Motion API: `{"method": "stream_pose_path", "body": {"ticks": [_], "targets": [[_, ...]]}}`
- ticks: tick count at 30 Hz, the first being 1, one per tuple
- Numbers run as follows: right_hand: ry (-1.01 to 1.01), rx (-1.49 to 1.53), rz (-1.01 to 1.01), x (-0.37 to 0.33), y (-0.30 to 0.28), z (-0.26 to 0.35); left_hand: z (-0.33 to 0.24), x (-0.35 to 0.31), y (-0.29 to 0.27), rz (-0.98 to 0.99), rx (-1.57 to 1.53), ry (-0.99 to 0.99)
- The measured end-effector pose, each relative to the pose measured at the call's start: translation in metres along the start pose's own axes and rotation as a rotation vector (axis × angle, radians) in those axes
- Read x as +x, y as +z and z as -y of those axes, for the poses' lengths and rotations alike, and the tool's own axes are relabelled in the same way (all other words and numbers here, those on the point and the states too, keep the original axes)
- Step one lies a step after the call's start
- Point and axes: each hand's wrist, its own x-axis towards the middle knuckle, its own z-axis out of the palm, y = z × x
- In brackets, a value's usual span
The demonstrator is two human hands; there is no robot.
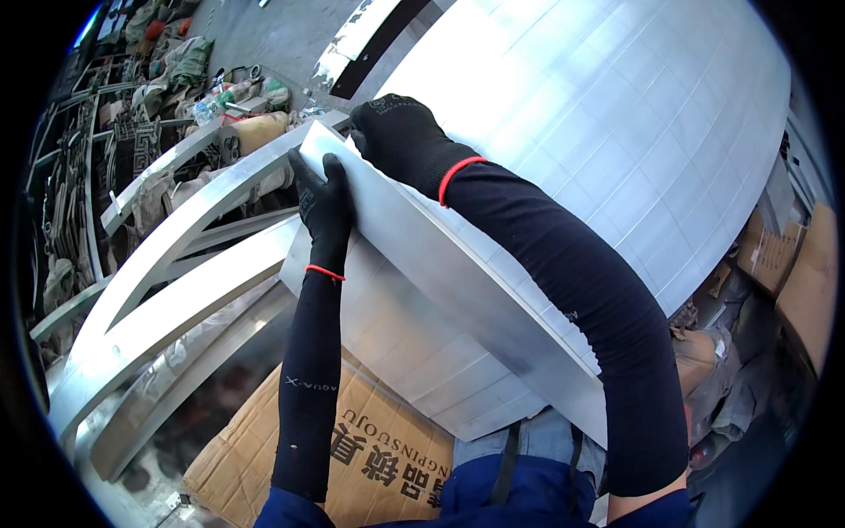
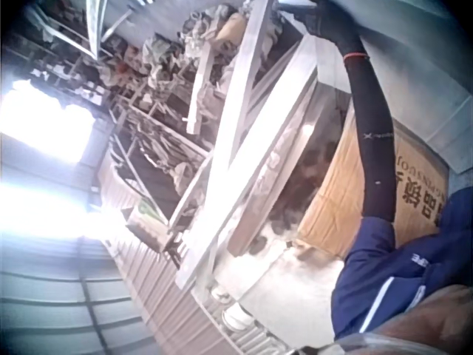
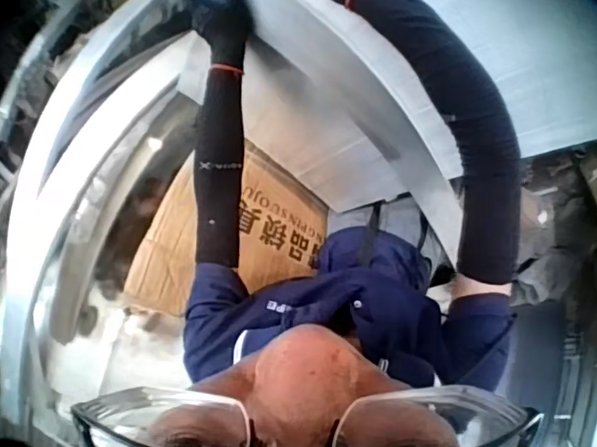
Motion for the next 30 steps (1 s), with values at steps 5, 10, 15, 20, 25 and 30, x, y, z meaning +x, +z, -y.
{"method": "stream_pose_path", "body": {"ticks": [5,10,15,20,25,30], "targets": [[0.022,-0.027,0.051,0.001,0.010,0.003,0.000,-0.001,-0.002,0.034,0.025,-0.034],[-0.026,-0.046,0.063,0.002,0.011,0.002,0.002,-0.001,-0.001,0.024,0.009,-0.021],[-0.044,-0.038,0.156,-0.005,0.002,-0.001,-0.001,-0.001,-0.003,0.035,0.020,-0.020],[-0.137,-0.097,0.266,-0.030,-0.029,0.001,-0.004,0.000,-0.003,0.120,-0.052,-0.090],[-0.128,0.027,0.293,-0.109,-0.114,0.019,-0.002,-0.002,-0.005,0.138,-0.046,-0.140],[0.506,-0.146,0.097,-0.243,-0.223,0.048,0.002,-0.001,-0.007,0.088,-0.208,-0.097]]}}
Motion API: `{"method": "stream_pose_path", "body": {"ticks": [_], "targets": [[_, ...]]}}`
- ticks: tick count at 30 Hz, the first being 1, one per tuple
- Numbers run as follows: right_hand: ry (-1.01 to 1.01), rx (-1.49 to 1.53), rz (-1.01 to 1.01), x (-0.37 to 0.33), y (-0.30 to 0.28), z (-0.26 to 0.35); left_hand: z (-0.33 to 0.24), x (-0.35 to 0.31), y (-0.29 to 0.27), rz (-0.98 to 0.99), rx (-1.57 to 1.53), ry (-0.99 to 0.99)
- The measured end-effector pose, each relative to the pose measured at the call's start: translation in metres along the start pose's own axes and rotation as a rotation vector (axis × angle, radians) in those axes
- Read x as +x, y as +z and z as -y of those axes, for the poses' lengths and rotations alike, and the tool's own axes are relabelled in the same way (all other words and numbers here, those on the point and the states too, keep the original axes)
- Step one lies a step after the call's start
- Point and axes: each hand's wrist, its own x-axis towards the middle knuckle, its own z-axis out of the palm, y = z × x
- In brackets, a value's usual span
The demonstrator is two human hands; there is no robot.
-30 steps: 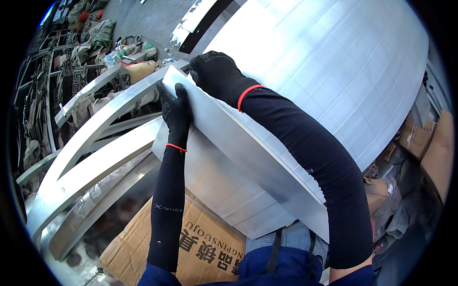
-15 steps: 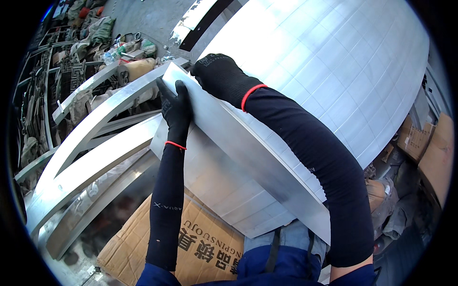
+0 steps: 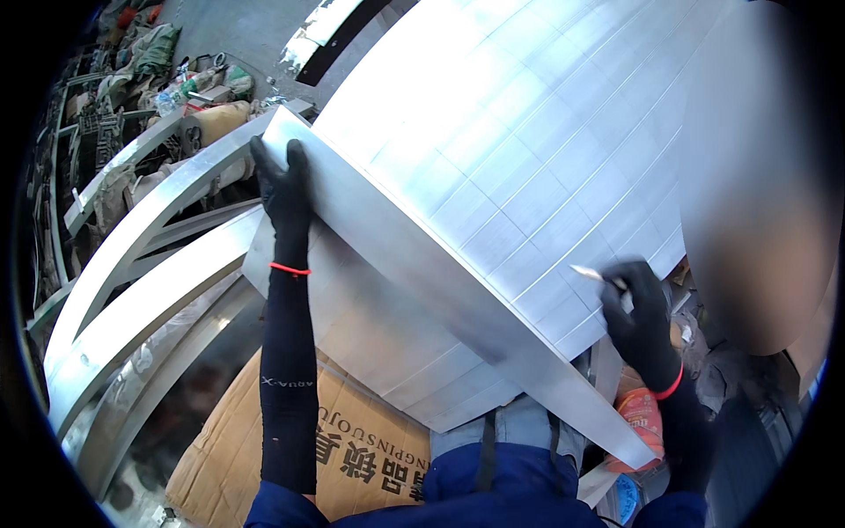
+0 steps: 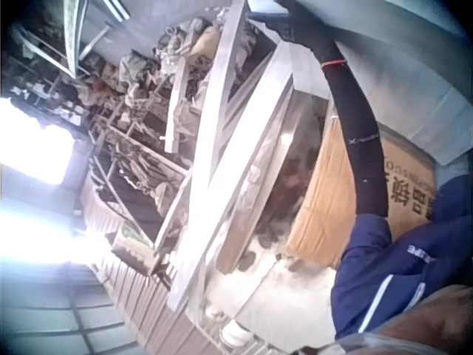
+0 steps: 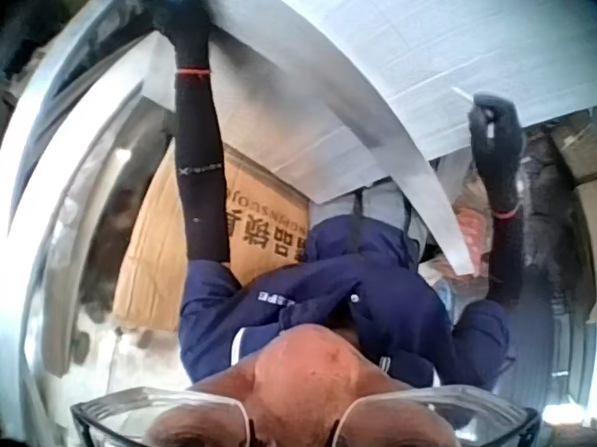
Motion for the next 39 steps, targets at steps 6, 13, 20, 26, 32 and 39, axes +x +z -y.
{"method": "stream_pose_path", "body": {"ticks": [6,13,20,26,32,39], "targets": [[0.571,0.181,0.046,-0.199,-0.005,-0.056,0.022,0.029,-0.041,-0.130,-0.679,0.047],[0.517,0.025,0.268,-0.231,0.023,-0.047,0.023,0.031,-0.100,-0.074,-0.829,-0.215],[0.422,-0.108,0.170,-0.221,-0.002,-0.084,0.012,0.029,-0.141,0.071,-0.915,-0.237],[0.124,-0.380,0.189,-0.194,-0.114,-0.127,0.035,-0.008,-0.170,-0.077,-1.113,-0.451],[-0.564,-0.776,-0.271,-0.031,-0.298,-0.254,0.006,-0.131,-0.161,-0.300,-0.791,-0.660],[-0.894,-0.776,-0.138,0.163,-0.410,-0.187,-0.209,-0.291,-0.114,0.015,0.008,-0.062]]}}
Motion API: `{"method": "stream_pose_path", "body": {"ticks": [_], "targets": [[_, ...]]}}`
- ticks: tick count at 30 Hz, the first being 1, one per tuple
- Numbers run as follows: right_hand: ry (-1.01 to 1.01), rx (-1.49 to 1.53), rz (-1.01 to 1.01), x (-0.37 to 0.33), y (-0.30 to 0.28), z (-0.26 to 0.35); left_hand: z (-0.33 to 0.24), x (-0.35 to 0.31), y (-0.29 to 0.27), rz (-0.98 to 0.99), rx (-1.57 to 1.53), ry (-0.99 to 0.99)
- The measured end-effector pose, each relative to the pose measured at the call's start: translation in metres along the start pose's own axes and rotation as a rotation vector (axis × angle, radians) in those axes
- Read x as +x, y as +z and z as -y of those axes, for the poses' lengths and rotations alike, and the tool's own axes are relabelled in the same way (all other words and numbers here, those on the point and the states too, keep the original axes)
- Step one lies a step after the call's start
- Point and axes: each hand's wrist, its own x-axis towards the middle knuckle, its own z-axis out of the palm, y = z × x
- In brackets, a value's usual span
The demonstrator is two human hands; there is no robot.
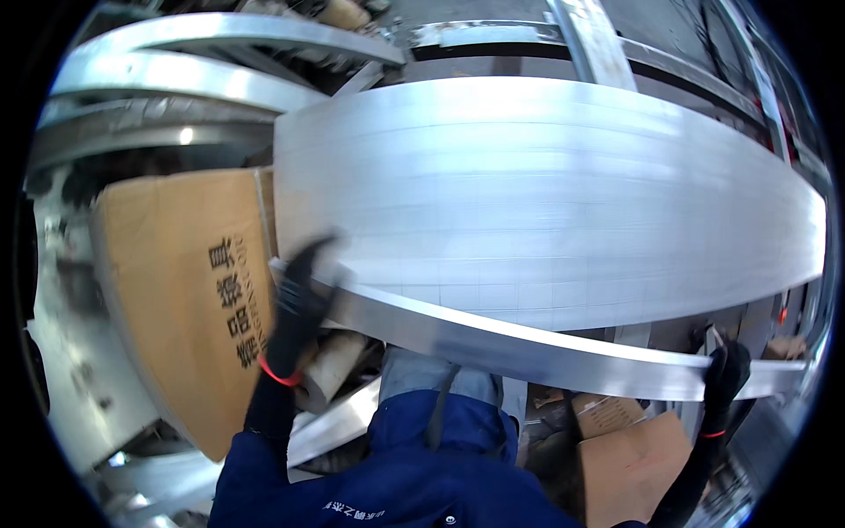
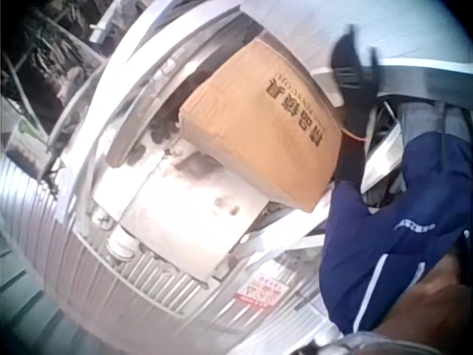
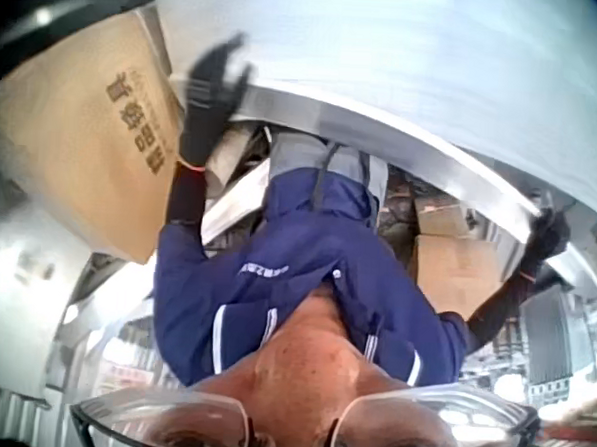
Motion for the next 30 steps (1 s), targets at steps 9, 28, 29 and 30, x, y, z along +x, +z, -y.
{"method": "stream_pose_path", "body": {"ticks": [9,28,29,30], "targets": [[-0.471,0.296,0.312,0.263,0.040,0.103,-0.142,-0.110,0.100,0.256,-0.359,-0.123],[-1.292,0.429,0.393,0.345,0.143,0.496,-0.019,-0.121,0.088,-0.175,-0.511,-0.599],[-1.322,0.475,0.360,0.344,0.144,0.515,-0.008,-0.125,0.089,-0.197,-0.518,-0.624],[-1.345,0.511,0.332,0.345,0.147,0.527,0.002,-0.125,0.089,-0.213,-0.533,-0.639]]}}
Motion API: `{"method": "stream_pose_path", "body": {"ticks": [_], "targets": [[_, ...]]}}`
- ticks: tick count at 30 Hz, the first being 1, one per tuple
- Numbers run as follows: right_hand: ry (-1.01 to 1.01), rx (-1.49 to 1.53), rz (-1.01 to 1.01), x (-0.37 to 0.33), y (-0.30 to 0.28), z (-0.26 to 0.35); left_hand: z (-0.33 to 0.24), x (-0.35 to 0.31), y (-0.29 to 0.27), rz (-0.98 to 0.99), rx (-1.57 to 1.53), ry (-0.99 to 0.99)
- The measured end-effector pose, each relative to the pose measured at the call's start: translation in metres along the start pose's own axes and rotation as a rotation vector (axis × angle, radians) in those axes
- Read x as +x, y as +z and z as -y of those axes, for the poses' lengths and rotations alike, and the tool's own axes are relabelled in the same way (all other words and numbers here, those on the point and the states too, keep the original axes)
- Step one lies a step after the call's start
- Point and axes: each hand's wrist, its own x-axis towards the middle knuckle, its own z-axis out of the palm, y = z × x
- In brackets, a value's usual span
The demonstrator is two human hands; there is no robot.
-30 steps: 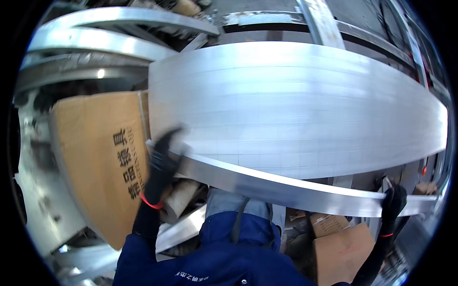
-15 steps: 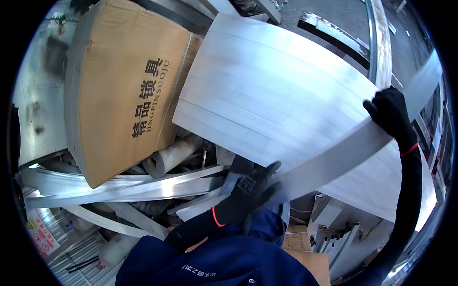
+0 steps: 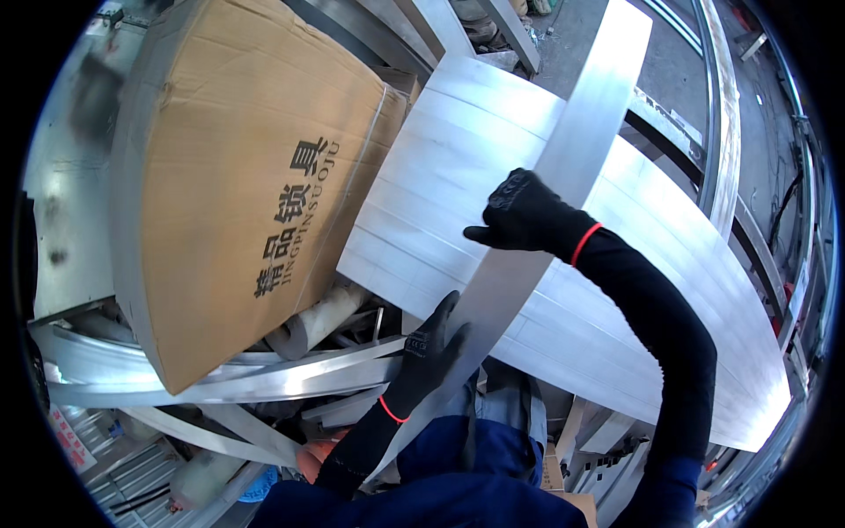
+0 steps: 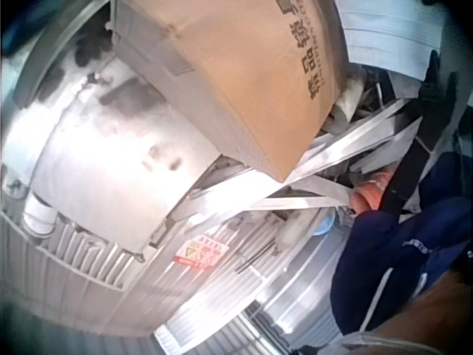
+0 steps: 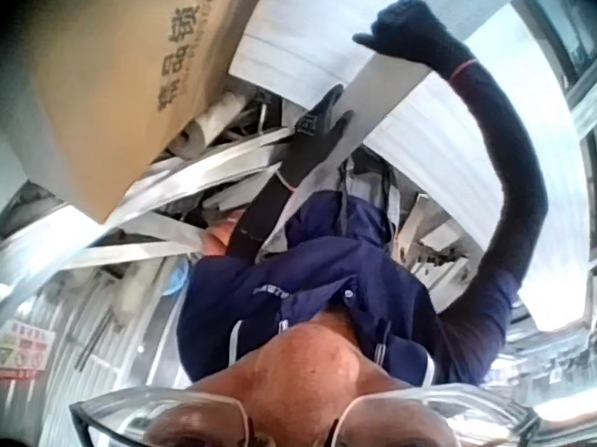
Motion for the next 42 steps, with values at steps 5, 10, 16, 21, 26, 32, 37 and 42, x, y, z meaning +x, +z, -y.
{"method": "stream_pose_path", "body": {"ticks": [5,10,16,21,26,32,37,42], "targets": [[-0.009,0.011,-0.043,0.045,0.025,-0.014,0.029,0.037,-0.018,-0.003,0.003,-0.023],[-0.006,0.096,-0.064,0.076,0.045,-0.023,0.033,0.093,-0.031,-0.058,0.027,0.103],[0.161,0.252,-0.322,0.092,0.037,-0.041,0.037,0.137,-0.042,-0.030,0.105,0.025],[0.749,0.572,-0.764,0.018,0.024,-0.009,0.042,0.161,-0.034,-0.041,0.177,0.077],[0.997,0.661,-0.787,-0.044,0.065,0.040,0.048,0.179,-0.021,-0.042,0.179,0.155],[0.927,0.724,-0.721,-0.051,0.093,0.085,0.029,0.185,-0.010,0.042,0.225,0.083],[0.862,0.664,-0.755,-0.054,0.094,0.077,0.019,0.185,-0.003,0.019,0.334,0.085],[0.886,0.577,-0.690,-0.049,0.101,0.063,0.025,0.192,0.001,-0.087,0.404,0.229]]}}
